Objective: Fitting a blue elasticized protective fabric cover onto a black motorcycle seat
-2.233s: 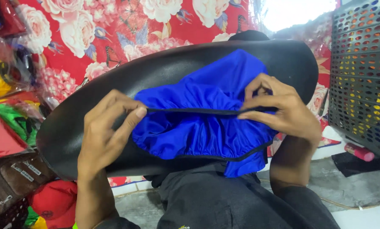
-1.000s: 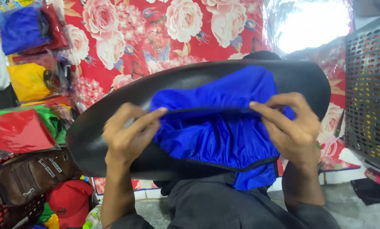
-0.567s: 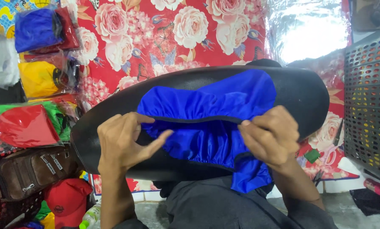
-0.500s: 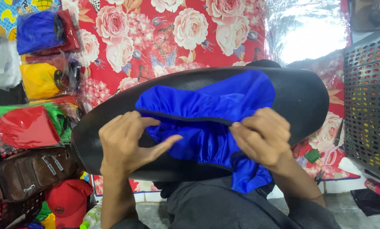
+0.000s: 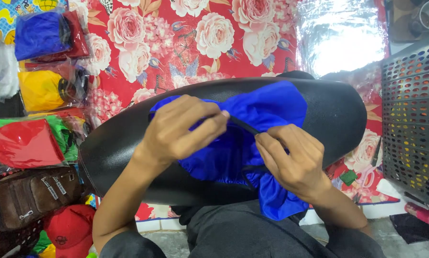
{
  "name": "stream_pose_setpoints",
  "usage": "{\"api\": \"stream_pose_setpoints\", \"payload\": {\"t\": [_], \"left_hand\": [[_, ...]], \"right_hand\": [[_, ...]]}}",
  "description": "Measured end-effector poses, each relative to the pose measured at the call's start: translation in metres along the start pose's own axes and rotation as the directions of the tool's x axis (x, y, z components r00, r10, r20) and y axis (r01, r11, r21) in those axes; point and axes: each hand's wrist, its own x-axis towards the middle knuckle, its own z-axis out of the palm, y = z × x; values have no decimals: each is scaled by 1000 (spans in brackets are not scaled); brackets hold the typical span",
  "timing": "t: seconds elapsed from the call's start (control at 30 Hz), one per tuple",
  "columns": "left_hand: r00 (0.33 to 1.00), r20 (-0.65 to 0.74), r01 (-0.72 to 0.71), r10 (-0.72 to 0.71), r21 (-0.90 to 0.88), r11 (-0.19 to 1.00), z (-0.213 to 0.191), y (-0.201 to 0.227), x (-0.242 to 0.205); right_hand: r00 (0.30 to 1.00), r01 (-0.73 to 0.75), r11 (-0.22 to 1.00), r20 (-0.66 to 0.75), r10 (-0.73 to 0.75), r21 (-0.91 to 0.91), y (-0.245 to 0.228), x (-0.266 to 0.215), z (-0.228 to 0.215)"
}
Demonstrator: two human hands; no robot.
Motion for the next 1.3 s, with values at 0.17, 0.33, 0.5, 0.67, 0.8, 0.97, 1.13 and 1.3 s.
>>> {"api": "stream_pose_setpoints", "payload": {"t": [0.17, 0.33, 0.5, 0.67, 0.8, 0.97, 1.13, 1.3], "left_hand": [[996, -23, 87, -86, 51, 995, -17, -15, -18], [984, -106, 167, -145, 238, 957, -30, -24, -34], [966, -1, 260, -260, 68, 963, -36, -21, -42], [955, 23, 294, -296, 62, 954, -30, -20, -63], [960, 60, 270, -275, 69, 960, -28, -24, -72], [965, 115, 236, -236, 13, 972, -29, -24, -67], [955, 155, 256, -252, -6, 967, -30, -23, -65], [958, 108, 263, -265, 28, 964, -32, -25, -62]], "right_hand": [[997, 2, 1000, 83, -1, -17, 9, -11, -9], [985, -28, 999, 170, 24, 21, 14, -9, -26], [995, -99, 970, -33, 94, -221, 27, 1, -40], [985, -160, 978, -90, 149, -132, 31, 0, -16], [976, -150, 988, -160, 145, -23, 43, -20, 9], [951, -174, 984, -267, 157, -44, 57, -59, 17], [908, -235, 971, -369, 201, -51, 64, -77, 14], [902, -319, 918, -372, 218, -236, 71, -85, -4]]}}
